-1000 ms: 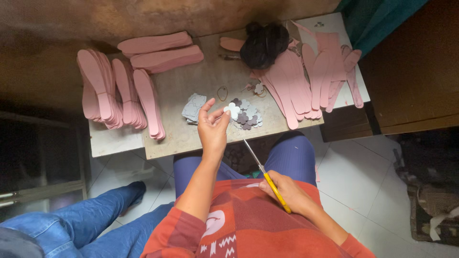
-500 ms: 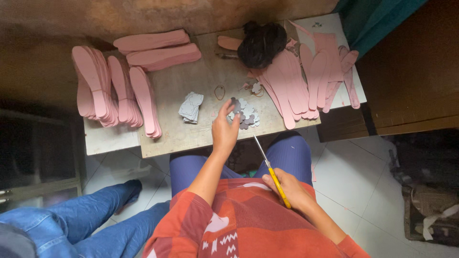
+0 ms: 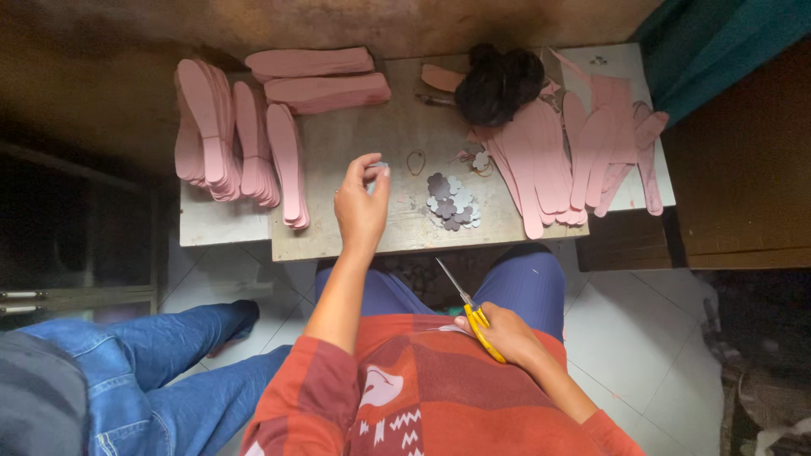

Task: The person uses yellow-handled scissors to cut small white paper shapes from a stack of pre-drawn outlines. They hold the paper in the left hand and cut along the lines, then place the finished shapes on the table. The workspace contains stacks of pink shoe insoles and other cut pieces.

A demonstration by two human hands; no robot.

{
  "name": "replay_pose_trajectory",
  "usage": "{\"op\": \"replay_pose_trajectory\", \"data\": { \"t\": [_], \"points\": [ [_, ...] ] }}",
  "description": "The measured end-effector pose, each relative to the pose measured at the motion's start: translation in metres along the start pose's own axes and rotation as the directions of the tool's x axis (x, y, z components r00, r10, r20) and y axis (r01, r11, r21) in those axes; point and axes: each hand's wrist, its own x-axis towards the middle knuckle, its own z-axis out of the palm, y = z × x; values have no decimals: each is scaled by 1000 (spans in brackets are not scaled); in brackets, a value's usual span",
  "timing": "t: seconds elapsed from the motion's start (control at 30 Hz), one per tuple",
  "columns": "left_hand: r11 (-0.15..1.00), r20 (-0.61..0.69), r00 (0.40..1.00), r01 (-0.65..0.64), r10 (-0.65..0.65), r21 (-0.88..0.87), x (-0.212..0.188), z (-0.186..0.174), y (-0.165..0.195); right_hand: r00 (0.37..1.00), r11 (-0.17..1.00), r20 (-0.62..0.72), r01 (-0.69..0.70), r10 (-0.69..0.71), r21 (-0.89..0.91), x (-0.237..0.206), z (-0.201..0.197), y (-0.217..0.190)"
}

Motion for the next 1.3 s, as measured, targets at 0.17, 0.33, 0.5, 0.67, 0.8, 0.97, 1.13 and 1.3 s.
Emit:
{"op": "replay_pose_trajectory", "data": {
  "t": [0.17, 0.33, 0.5, 0.67, 0.8, 0.97, 1.13, 1.3],
  "points": [
    [905, -64, 990, -88, 126, 417, 26, -7, -35, 1000, 1000, -6, -20, 20, 20, 0, 1, -3],
    [873, -100, 995, 21, 32, 487, 27, -7, -35, 999, 999, -16, -36, 36, 5, 0, 2, -3],
    [887, -97, 995, 71, -30, 457, 20, -14, -33, 998, 997, 5, -68, 69, -18, 4, 0, 0],
    [906, -143, 989, 38, 25, 422, 20, -20, -32, 1000, 999, 14, -28, 28, -23, 6, -3, -1],
    [936, -164, 980, -47, 110, 349, 20, -23, -36, 1000, 1000, 28, -8, 8, -3, 3, -9, -1],
    [998, -202, 979, 33, -20, 59, 19, -20, -39, 997, 997, 28, 66, -67, 25, 6, -12, 1],
    [931, -93, 991, 55, -94, -360, 3, -6, -30, 933, 862, 68, 297, -353, 410, 4, -23, -3],
    [679, 189, 982, 159, -31, -717, -42, -4, -6, 758, 625, 121, 424, -641, 655, -19, -38, -21]
  ]
}}
